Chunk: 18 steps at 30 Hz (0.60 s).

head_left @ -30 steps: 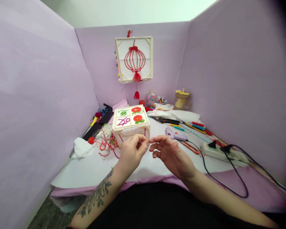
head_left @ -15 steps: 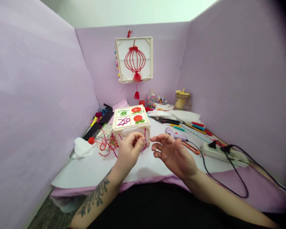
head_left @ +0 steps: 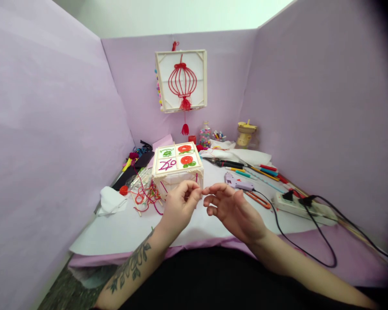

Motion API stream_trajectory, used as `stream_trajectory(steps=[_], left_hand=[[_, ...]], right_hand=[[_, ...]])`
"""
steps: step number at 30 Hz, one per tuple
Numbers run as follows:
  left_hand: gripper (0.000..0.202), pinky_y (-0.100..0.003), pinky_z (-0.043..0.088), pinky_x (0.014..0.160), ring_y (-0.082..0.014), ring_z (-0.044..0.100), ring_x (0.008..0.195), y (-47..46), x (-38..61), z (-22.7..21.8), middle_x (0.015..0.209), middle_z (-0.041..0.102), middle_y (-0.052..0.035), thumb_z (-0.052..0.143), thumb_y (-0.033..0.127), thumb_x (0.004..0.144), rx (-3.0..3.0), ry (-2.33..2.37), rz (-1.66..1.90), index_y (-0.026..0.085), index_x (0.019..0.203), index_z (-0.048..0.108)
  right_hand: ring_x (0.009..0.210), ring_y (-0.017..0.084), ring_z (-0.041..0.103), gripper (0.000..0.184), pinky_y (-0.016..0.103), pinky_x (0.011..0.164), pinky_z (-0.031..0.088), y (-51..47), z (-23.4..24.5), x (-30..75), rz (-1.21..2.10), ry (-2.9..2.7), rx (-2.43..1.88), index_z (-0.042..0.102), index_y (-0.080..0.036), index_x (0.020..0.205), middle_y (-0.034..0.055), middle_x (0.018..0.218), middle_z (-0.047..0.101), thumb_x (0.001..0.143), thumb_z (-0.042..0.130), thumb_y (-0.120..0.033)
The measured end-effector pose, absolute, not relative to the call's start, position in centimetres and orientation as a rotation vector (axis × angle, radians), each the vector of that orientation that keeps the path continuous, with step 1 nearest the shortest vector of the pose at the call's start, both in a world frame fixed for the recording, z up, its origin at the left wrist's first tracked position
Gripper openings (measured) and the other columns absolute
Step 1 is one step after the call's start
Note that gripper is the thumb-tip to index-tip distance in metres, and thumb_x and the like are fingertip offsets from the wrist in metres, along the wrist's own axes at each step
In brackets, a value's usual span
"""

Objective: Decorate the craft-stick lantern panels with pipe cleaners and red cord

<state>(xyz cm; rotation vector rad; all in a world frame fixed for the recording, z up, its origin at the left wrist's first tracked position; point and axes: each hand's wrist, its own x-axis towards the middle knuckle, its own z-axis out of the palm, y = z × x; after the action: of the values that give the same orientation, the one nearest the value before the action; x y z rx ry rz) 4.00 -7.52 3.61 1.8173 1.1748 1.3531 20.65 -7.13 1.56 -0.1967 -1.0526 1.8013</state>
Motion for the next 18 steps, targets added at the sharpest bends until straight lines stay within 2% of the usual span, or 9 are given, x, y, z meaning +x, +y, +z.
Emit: stream_trajectory(steps=[4, 8, 12, 17, 18], left_hand=[[0.019, -0.021, 0.036, 0.054, -0.0088, 0.045, 0.056, -7.3, 4.0, 3.4, 0.067, 0.052, 0.0029, 0.046, 0.034, 0.093, 1.943, 1.217, 1.315, 0.018, 0.083, 0.051], [0.021, -0.021, 0.035, 0.052, -0.0088, 0.042, 0.052, -7.7, 2.8, 3.7, 0.065, 0.048, 0.0042, 0.042, 0.038, 0.094, 1.848, 1.213, 1.280, 0.020, 0.085, 0.048], [0.024, -0.021, 0.036, 0.050, -0.0101, 0.043, 0.051, -10.9, -1.3, 5.2, 0.060, 0.047, 0.0045, 0.041, 0.040, 0.094, 1.905, 1.481, 1.246, 0.021, 0.083, 0.050], [0.032, -0.022, 0.044, 0.057, -0.0138, 0.057, 0.058, -16.8, -9.6, 4.6, 0.065, 0.060, 0.0012, 0.043, 0.045, 0.090, 2.248, 1.803, 0.676, 0.022, 0.073, 0.058], [0.035, -0.022, 0.043, 0.054, -0.0137, 0.057, 0.055, -17.6, -11.2, 4.0, 0.061, 0.060, 0.0018, 0.042, 0.046, 0.090, 2.245, 1.903, 0.556, 0.023, 0.068, 0.057]], right_hand=[[0.092, 0.017, 0.058, 0.043, 0.027, 0.074, 0.048, -7.2, 1.6, 20.6, 1.788, -1.076, -0.199, 0.068, -0.024, 0.104, 0.0059, 0.111, 0.063, 0.081, 0.063, -0.060], [0.091, 0.017, 0.058, 0.040, 0.027, 0.074, 0.049, -7.0, 2.0, 21.0, 1.831, -0.984, -0.180, 0.068, -0.025, 0.102, 0.0052, 0.114, 0.062, 0.079, 0.066, -0.058], [0.087, 0.015, 0.058, 0.039, 0.027, 0.073, 0.049, -6.4, 2.3, 22.1, 1.928, -0.813, -0.140, 0.067, -0.025, 0.103, 0.0036, 0.105, 0.063, 0.078, 0.068, -0.056], [0.070, 0.010, 0.052, 0.035, 0.024, 0.065, 0.047, -5.9, 2.3, 22.9, 1.977, -0.671, -0.048, 0.062, -0.023, 0.102, -0.0016, 0.079, 0.056, 0.079, 0.067, -0.049], [0.067, 0.010, 0.050, 0.034, 0.024, 0.063, 0.046, -5.9, 2.4, 23.0, 1.968, -0.667, -0.042, 0.061, -0.023, 0.101, -0.0025, 0.075, 0.053, 0.080, 0.066, -0.049]])
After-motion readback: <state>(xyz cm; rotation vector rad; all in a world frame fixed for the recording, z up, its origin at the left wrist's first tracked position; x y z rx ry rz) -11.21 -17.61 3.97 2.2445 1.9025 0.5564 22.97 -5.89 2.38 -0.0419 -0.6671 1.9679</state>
